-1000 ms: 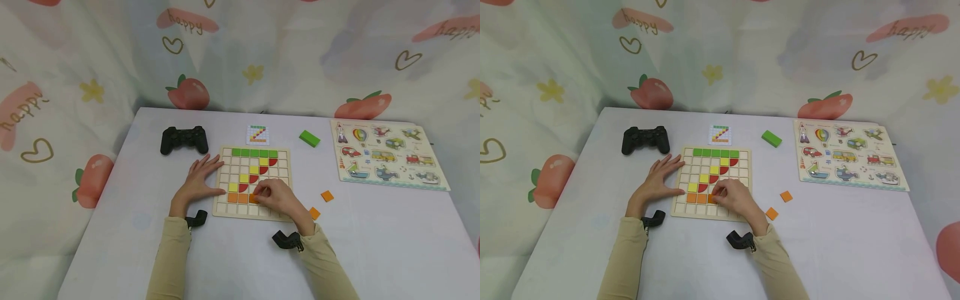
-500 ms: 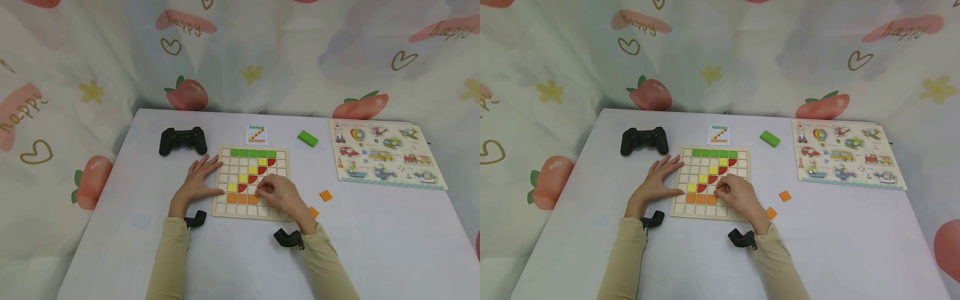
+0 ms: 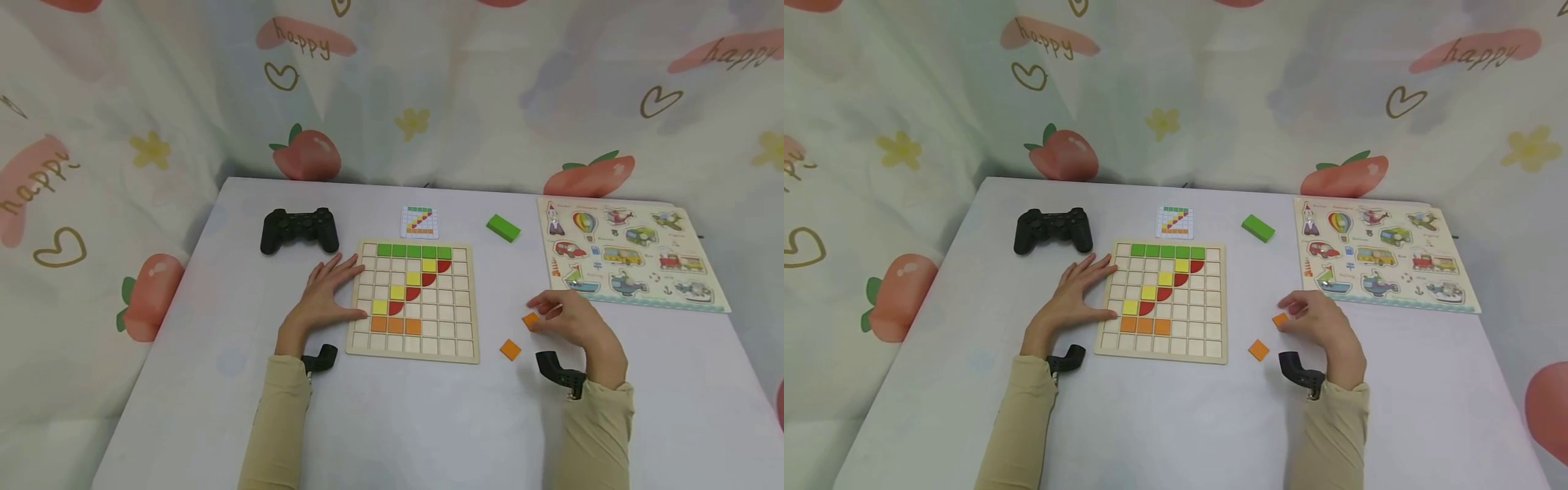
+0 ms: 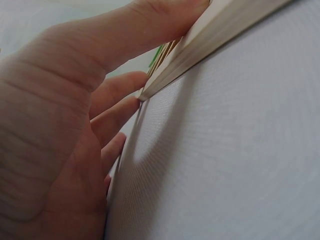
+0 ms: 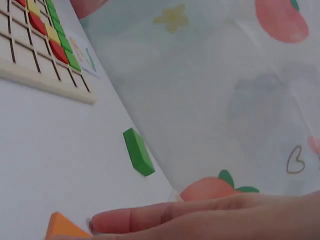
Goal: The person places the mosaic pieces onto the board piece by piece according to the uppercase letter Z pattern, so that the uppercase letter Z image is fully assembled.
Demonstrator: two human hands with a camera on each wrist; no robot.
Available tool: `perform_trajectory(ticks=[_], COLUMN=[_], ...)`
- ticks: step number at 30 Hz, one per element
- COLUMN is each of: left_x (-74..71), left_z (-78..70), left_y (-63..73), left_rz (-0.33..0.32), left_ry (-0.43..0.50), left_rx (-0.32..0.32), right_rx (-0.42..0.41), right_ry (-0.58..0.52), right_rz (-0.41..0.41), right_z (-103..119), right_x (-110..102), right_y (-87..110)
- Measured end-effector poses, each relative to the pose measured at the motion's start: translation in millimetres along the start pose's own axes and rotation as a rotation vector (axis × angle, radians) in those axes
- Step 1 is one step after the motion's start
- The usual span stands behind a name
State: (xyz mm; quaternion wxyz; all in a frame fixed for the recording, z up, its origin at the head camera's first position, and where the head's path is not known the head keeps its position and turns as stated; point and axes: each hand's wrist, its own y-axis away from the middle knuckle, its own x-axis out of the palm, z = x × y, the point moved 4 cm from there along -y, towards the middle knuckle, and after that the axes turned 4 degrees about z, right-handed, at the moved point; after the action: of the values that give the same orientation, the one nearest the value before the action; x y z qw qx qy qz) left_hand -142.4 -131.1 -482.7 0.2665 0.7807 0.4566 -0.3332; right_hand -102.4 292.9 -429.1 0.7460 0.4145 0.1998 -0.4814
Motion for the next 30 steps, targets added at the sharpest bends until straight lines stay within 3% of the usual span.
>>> perform_trajectory(ticks=[5,14,24,30], left_x=[0.5,1.7,1.7,3.0], left_z=[1.8,1.6,-2.5,-3.3], left_y=[-0.1,-0.3,-3.0,-3.9], left_rz=[0.007,0.016,0.004,0.001], left_ry=[-0.003,0.004,-0.036,-0.045], left_rx=[-0.014,-0.02,-0.009,-0.008], right_rx=[0.033,0.048,0.059,0.053], right_ry=[-0.065,-0.074,-0.071,-0.051], right_rz=[0.014,-0.031,-0.188,-0.222], right_z=[-12.0,-3.4,1.2,0.6], right_x=[2.6,9.4,13.7,14.4], right_y=[-0.6,-6.7,-20.8,-23.7])
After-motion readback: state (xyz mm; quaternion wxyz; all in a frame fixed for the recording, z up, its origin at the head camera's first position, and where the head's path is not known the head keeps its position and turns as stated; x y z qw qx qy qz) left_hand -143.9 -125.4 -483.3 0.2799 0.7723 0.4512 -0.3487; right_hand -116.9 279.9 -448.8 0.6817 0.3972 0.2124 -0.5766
